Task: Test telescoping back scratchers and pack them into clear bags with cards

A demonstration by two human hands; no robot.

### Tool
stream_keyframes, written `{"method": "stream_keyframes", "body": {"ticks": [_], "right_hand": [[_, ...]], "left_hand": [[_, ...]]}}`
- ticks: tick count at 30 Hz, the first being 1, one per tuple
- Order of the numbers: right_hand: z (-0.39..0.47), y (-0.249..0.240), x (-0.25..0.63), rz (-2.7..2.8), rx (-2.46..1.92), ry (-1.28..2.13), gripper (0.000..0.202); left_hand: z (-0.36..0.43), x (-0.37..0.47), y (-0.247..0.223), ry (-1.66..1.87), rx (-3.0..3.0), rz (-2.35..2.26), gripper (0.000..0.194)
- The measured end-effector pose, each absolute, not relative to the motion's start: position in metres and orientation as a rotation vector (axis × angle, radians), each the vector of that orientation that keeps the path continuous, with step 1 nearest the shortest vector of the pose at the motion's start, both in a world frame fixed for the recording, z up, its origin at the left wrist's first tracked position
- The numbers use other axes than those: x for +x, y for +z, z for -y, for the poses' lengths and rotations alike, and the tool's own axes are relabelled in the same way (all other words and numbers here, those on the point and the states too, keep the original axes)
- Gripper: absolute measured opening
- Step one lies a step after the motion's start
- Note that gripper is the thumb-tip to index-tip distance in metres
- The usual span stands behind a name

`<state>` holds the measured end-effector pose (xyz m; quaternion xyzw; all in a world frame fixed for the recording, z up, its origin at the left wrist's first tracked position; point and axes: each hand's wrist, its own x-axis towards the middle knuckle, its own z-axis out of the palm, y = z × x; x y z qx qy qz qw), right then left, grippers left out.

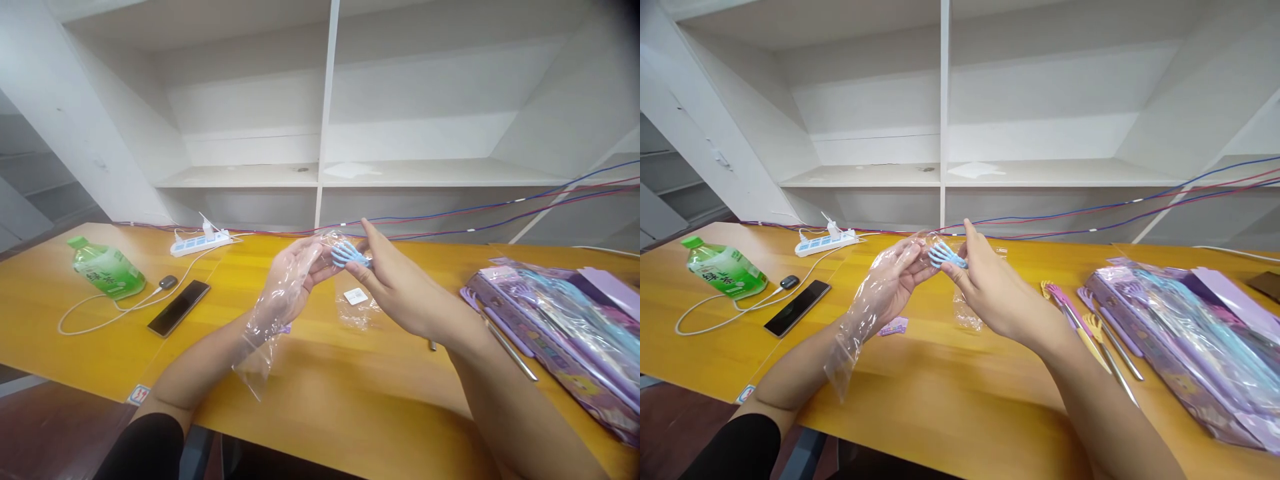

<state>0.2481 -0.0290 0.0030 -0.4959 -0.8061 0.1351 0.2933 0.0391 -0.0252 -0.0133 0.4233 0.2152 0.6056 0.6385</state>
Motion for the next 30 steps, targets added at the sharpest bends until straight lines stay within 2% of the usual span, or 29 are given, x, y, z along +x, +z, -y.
{"method": "stream_keyframes", "body": {"ticks": [5,11,16,18,21,22,25,30], "right_hand": [[0.034,0.004,0.244,2.124,-1.381,0.369,0.092],[0.037,0.006,0.243,2.114,-1.384,0.389,0.098],[0.034,0.008,0.247,2.102,-1.296,0.440,0.101],[0.032,0.011,0.253,2.123,-1.311,0.450,0.092],[0.027,0.016,0.264,2.178,-1.339,0.403,0.053],[0.026,0.018,0.267,2.192,-1.339,0.377,0.048],[0.022,0.020,0.271,2.194,-1.301,0.303,0.054],[0.023,0.019,0.269,2.174,-1.238,0.238,0.051]], "left_hand": [[0.028,0.039,-0.011,1.353,1.005,-0.501,0.022],[0.029,0.044,-0.020,1.320,1.059,-0.513,0.033],[0.024,0.040,-0.016,1.466,1.063,-0.567,0.032],[0.019,0.033,-0.010,1.539,1.056,-0.568,0.031],[0.010,0.020,0.000,1.634,1.017,-0.567,0.028],[0.007,0.016,0.002,1.652,1.007,-0.564,0.028],[0.003,0.007,0.008,1.644,0.997,-0.539,0.028],[0.008,0.006,0.010,1.568,1.020,-0.493,0.030]]}}
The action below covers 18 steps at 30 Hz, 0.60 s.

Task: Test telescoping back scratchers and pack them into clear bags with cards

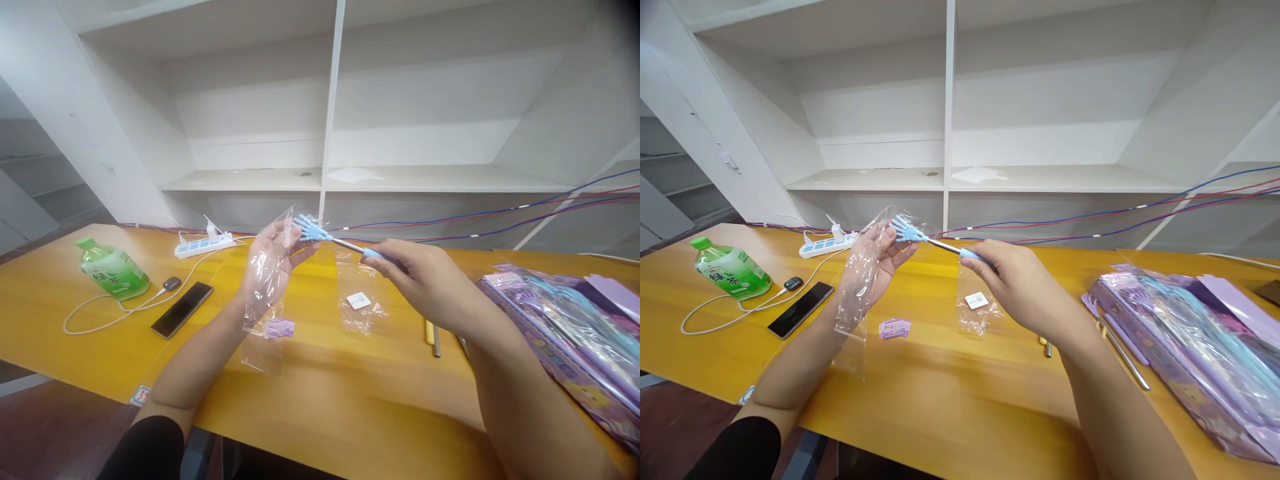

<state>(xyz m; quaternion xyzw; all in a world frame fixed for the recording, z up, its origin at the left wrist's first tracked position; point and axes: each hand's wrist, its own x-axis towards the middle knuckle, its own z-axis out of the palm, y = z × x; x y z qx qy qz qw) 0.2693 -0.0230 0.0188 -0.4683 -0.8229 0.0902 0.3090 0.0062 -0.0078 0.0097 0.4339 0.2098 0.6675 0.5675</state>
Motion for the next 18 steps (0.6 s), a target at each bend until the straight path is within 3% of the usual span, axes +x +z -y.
{"method": "stream_keyframes", "body": {"ticks": [8,18], "right_hand": [[0.024,0.016,0.263,2.171,-1.162,0.179,0.053],[0.027,0.013,0.244,2.145,-1.119,0.188,0.048]], "left_hand": [[0.014,0.015,0.003,1.509,1.028,-0.505,0.027],[0.014,0.028,-0.005,1.469,0.995,-0.549,0.036]]}}
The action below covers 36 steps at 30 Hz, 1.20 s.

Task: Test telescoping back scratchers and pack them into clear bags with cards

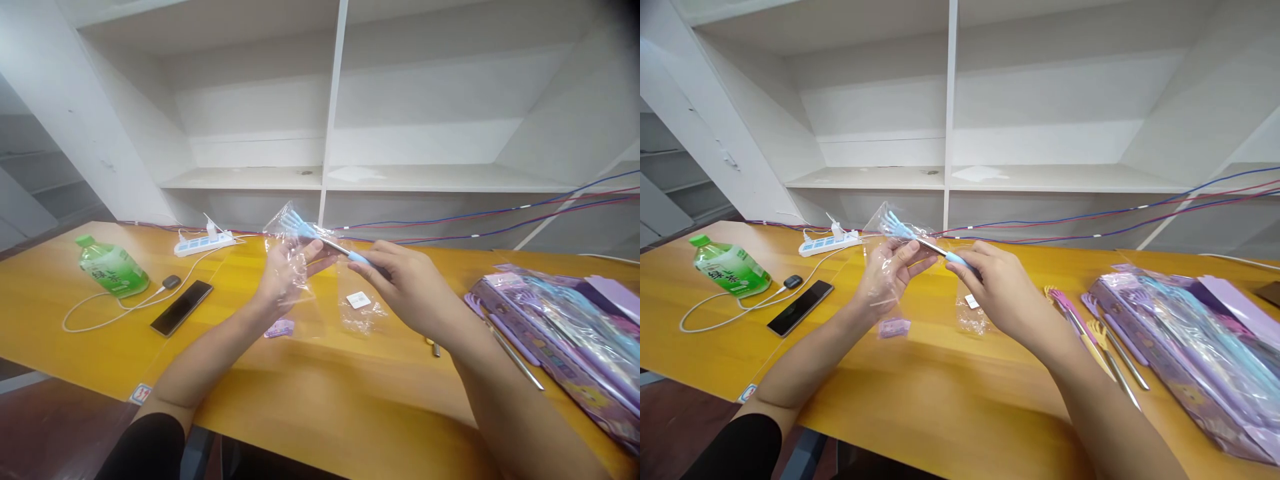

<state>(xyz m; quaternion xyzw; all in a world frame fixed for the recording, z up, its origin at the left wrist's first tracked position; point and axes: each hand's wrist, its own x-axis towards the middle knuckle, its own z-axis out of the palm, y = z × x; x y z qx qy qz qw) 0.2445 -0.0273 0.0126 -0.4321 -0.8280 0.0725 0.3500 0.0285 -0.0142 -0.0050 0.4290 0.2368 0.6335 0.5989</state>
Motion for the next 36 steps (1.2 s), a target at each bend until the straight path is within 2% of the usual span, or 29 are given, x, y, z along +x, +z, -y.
{"method": "stream_keyframes", "body": {"ticks": [8,14,21,36], "right_hand": [[0.027,0.012,0.241,2.128,-1.128,0.230,0.042],[0.026,0.012,0.244,2.123,-1.142,0.211,0.047],[0.026,0.010,0.245,2.132,-1.080,0.177,0.048],[0.038,0.010,0.245,2.210,-1.035,0.167,0.050]], "left_hand": [[0.017,0.023,-0.003,1.443,1.061,-0.490,0.034],[0.012,0.008,0.009,1.442,0.986,-0.458,0.048],[0.012,-0.003,0.018,1.268,0.979,-0.418,0.080],[-0.002,-0.028,0.024,1.216,1.108,-0.591,0.106]]}}
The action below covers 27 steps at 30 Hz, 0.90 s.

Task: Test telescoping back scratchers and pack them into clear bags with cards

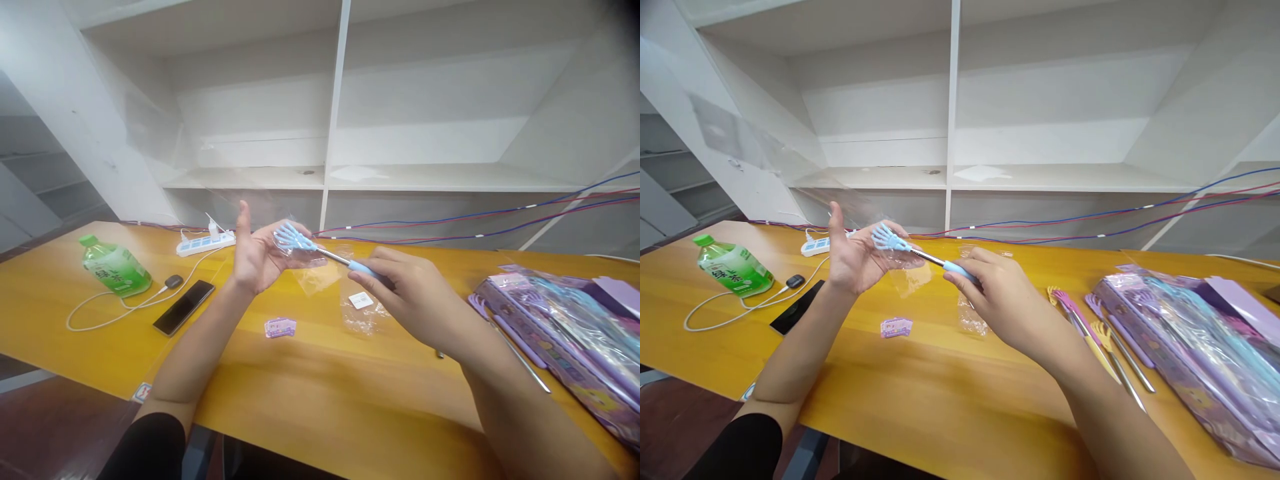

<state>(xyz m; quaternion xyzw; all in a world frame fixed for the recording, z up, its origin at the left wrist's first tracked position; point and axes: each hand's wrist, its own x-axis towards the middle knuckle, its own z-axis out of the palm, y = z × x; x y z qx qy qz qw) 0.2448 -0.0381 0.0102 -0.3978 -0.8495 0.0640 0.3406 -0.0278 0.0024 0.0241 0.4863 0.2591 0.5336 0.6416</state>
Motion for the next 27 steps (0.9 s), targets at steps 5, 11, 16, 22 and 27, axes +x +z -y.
{"method": "stream_keyframes", "body": {"ticks": [5,11,16,22,27], "right_hand": [[0.039,0.010,0.244,2.212,-1.041,0.158,0.048],[0.039,0.010,0.243,2.206,-1.063,0.152,0.048],[0.038,0.009,0.242,2.206,-1.070,0.150,0.047],[0.036,0.007,0.238,2.186,-1.055,0.117,0.045],[0.036,0.006,0.234,2.175,-1.020,0.079,0.042]], "left_hand": [[-0.002,-0.025,0.024,1.247,1.129,-0.576,0.094],[0.003,-0.018,0.018,1.281,1.258,-0.532,0.057],[0.004,-0.014,0.013,1.298,1.308,-0.526,0.046],[0.008,-0.003,0.009,1.288,1.323,-0.528,0.050],[0.007,0.007,-0.003,1.210,1.340,-0.468,0.048]]}}
